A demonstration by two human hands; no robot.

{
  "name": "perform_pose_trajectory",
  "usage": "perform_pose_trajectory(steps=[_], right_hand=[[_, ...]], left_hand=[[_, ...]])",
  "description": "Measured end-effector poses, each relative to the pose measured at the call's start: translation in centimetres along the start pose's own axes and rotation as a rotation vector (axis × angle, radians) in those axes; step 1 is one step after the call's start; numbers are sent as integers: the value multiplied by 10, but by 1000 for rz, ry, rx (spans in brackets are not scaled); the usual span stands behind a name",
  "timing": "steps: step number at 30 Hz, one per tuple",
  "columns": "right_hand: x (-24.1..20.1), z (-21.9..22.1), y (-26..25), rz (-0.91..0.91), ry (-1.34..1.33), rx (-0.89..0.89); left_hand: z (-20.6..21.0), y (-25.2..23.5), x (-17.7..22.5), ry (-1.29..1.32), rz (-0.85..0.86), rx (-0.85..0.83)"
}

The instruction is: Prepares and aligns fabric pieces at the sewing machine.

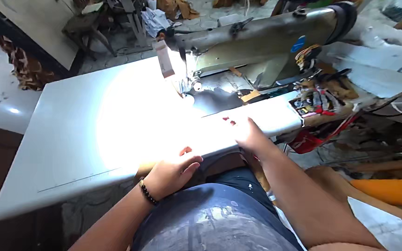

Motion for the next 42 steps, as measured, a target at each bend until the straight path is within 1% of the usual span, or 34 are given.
perform_pose_trajectory(steps=[1,2,3,5,6,8,9,10,12,14,15,16,18,20,22,24,25,26,28,30,32,35,38,40,42], right_hand=[[12,17,0,109,66,-102],[17,31,0,151,109,-163],[15,39,-1,170,143,-191],[8,47,-8,161,142,-205],[5,48,-12,141,113,-192],[3,50,-19,89,0,-166],[2,52,-22,83,-67,-186],[2,55,-24,95,-110,-220],[-1,58,-25,146,-116,-273],[0,60,-27,196,-96,-329],[0,60,-26,229,-122,-351],[1,61,-24,285,-174,-376],[2,69,-13,456,-383,-494],[0,81,3,570,-576,-625],[-2,83,11,580,-731,-615],[-3,78,15,527,-861,-531],[-3,74,19,484,-864,-485],[-3,71,26,452,-811,-419],[-1,68,45,379,-605,-365],[3,70,61,321,-408,-379],[6,72,68,326,-309,-423],[6,75,64,364,-307,-483],[1,77,54,356,-343,-489],[-4,79,43,358,-378,-489],[-11,82,28,384,-399,-526]], left_hand=[[10,4,-7,-19,-38,-55],[18,4,-12,-53,-73,-120],[25,3,-15,-93,-107,-193],[34,0,-18,-174,-139,-284],[37,-1,-19,-212,-129,-281],[39,-2,-19,-284,-76,-199],[40,-3,-18,-315,-44,-160],[41,-3,-18,-331,-16,-124],[41,-1,-17,-375,39,-68],[38,1,-17,-363,41,-75],[33,2,-19,-311,30,-82],[26,3,-22,-200,4,-95],[6,9,-34,107,-75,-84],[-11,14,-53,428,-107,-29],[-16,19,-68,713,-109,-23],[-19,22,-72,893,-144,-21],[-20,24,-72,954,-159,-11],[-22,25,-72,995,-161,-3],[-25,29,-74,1046,-156,25],[-26,31,-76,1072,-136,46],[-25,33,-77,1063,-138,53],[-24,34,-79,1068,-139,51],[-24,33,-79,1051,-142,55],[-24,33,-78,1031,-139,50],[-24,32,-77,1008,-138,48]])
Point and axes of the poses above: each hand's wrist, its own y-axis away from the middle knuckle, its own z-axis out of the palm, x = y × z, the point moved 6 cm from there along -y, towards the middle knuckle, and after that the axes turned 1 degree about x, right-handed, at the moved point
